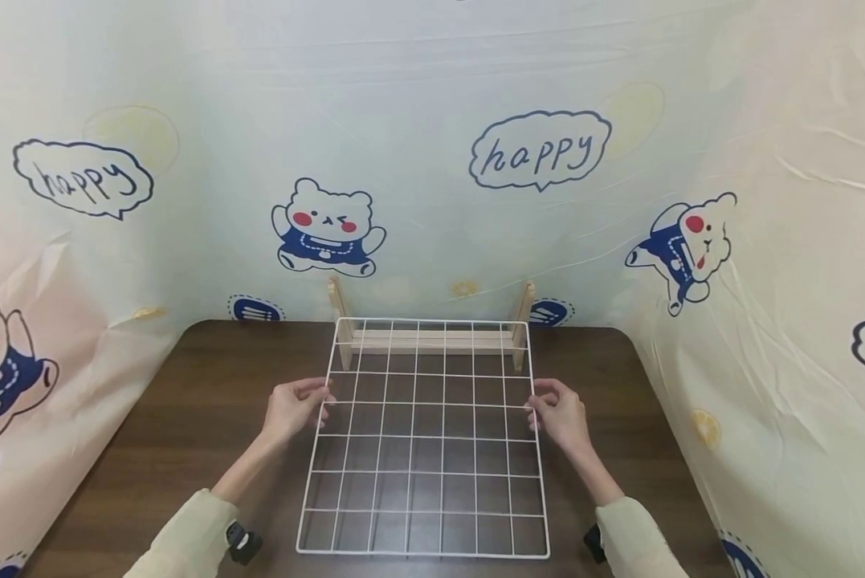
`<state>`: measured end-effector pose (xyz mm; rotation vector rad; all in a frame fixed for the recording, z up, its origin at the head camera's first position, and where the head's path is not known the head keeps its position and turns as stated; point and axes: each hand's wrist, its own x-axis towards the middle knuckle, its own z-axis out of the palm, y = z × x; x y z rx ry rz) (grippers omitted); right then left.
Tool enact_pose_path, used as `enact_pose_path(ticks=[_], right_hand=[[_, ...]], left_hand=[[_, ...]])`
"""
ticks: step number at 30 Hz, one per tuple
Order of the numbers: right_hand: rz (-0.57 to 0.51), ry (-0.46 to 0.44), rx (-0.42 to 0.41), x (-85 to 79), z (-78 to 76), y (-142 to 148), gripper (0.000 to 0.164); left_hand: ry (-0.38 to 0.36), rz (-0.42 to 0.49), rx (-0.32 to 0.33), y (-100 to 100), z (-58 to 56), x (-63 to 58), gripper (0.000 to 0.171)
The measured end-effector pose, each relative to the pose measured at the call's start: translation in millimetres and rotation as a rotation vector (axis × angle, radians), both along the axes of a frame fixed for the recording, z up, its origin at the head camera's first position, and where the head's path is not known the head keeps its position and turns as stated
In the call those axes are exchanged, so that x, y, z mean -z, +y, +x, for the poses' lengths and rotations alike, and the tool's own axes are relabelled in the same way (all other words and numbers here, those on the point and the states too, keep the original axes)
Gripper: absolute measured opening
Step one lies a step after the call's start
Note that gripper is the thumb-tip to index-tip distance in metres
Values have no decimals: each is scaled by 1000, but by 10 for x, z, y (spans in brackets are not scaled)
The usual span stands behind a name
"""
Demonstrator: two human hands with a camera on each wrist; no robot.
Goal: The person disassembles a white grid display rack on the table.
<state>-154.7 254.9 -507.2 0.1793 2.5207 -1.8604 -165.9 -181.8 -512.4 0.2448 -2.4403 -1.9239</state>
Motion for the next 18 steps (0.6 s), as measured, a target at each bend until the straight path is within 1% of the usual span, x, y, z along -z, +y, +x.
enact_pose_path(ticks=[6, 12, 14, 18], right_hand=[[11, -25, -12, 55, 23, 11, 31], [21, -61, -21, 133, 53, 19, 31], [15, -67, -17, 159, 61, 20, 30], [-4, -73, -18, 216, 68, 13, 30]], left_hand=[[-49, 47, 19, -7, 10, 93, 26], [-97, 78, 62, -25, 26, 147, 29], [-100, 81, 74, -27, 31, 158, 29], [-101, 89, 71, -32, 41, 191, 29]])
